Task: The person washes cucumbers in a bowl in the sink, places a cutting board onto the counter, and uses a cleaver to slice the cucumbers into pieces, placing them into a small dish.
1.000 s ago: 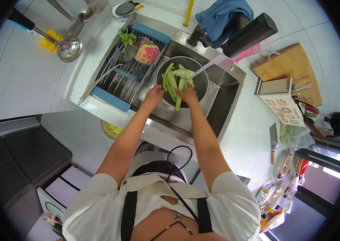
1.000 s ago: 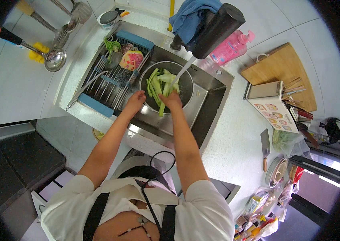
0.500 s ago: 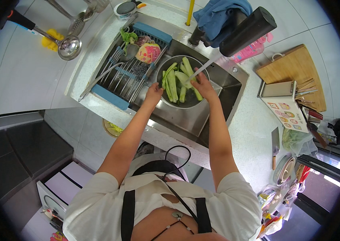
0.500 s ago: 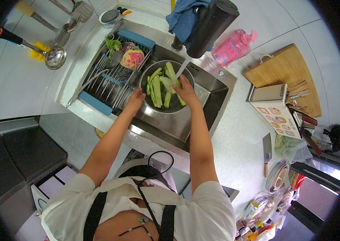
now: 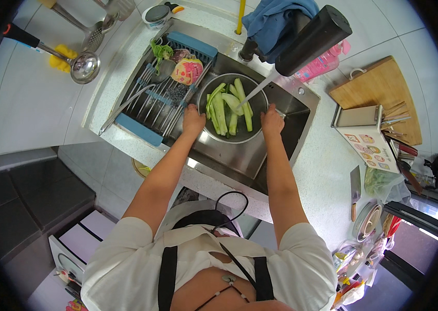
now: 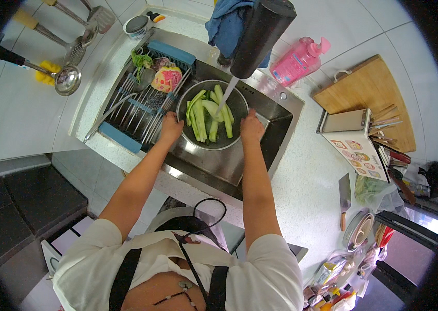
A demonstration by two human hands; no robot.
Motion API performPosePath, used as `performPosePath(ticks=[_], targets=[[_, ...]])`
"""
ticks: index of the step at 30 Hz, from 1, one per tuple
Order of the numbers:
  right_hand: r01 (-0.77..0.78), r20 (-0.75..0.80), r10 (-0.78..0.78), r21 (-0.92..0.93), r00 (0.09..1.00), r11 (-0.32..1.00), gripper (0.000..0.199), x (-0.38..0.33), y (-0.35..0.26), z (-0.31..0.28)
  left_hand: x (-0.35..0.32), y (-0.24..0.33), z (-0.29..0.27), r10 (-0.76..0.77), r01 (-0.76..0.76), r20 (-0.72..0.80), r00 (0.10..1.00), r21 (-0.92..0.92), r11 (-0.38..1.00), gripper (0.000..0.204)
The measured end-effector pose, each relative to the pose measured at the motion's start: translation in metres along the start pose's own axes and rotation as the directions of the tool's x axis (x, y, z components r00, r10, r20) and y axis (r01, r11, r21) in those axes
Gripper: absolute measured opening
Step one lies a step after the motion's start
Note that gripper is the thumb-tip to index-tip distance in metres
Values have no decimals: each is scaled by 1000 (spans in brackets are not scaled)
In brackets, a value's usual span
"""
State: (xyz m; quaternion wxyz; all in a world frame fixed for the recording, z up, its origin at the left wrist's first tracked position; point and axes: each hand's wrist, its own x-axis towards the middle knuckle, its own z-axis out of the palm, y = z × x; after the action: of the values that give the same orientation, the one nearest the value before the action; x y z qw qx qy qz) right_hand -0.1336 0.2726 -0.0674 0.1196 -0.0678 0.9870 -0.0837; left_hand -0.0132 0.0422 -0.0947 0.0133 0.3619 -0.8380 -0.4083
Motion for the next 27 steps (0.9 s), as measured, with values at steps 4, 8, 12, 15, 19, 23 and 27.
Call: performPosePath(ticks=[4, 8, 12, 15, 19, 23, 27], targets=[[25, -90, -15, 116, 996, 993, 30, -8, -21, -18, 5, -9, 9, -50, 5, 210, 976, 213, 977, 42], [-3, -53, 13, 188, 999, 982, 29, -5, 1, -7, -18, 8, 23, -51, 33, 211, 976, 89, 995, 47], [-122, -21, 134, 285, 991, 951, 31, -16, 2, -13, -17, 6, 13, 99, -97, 119, 988, -28, 995, 39], [-75, -226, 145, 291, 963, 954, 33, -18, -3, 9, -18, -2, 2, 166, -168, -52, 985, -43, 985, 35], [-175, -3, 191, 379, 982, 909, 41, -17, -1, 58, -6, -21, 1, 148, -145, -34, 988, 88, 986, 45], [-110, 19, 114, 451, 993, 886, 41, -16, 15, 67, -10, -11, 10, -46, 35, 174, 984, 71, 997, 64], [-170, -99, 254, 512, 962, 842, 39, -21, 45, 70, -27, -15, 49, 182, -186, 39, 983, 192, 964, 68]])
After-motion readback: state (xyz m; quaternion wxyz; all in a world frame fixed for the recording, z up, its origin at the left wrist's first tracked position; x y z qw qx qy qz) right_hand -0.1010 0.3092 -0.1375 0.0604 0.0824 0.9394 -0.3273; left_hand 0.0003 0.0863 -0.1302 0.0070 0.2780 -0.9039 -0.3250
